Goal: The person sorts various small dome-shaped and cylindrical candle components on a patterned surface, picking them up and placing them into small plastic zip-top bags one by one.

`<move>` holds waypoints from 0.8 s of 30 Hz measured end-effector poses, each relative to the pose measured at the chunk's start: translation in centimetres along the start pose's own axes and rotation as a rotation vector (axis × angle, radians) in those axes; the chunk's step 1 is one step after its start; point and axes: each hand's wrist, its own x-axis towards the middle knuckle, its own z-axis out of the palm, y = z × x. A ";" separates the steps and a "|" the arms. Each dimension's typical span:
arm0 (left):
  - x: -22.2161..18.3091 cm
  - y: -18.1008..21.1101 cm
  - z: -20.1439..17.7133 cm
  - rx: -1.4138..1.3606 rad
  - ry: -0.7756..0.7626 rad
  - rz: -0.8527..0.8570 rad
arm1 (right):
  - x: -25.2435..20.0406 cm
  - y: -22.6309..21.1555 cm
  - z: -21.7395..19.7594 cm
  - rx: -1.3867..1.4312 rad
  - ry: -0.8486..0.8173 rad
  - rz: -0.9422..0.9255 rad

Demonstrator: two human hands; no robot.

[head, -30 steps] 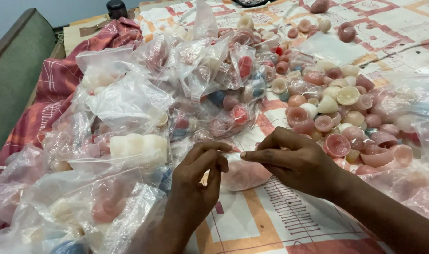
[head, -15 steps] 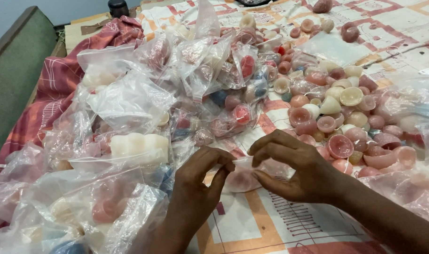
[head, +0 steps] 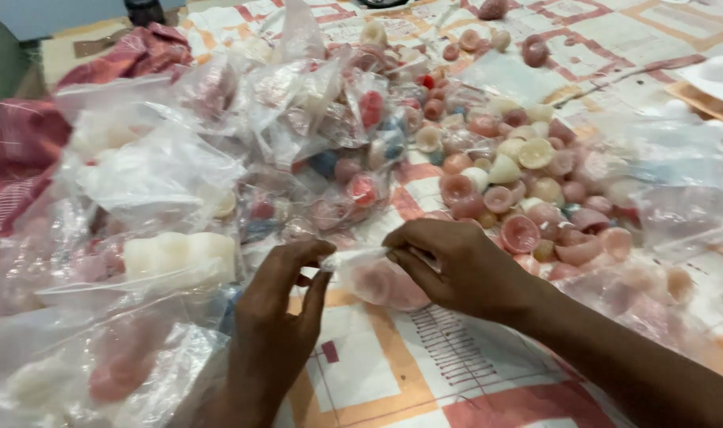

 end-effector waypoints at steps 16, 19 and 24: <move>0.0 0.5 0.9 0.183 -0.158 -0.157 | -11.9 0.1 -20.7 -0.531 -0.004 0.617; 0.0 0.7 0.9 0.207 -0.175 -0.197 | -13.7 -1.5 -16.1 -0.546 -0.033 0.784; -0.2 0.3 1.4 0.218 -0.144 -0.165 | -13.4 -2.7 -11.8 -0.541 -0.218 0.807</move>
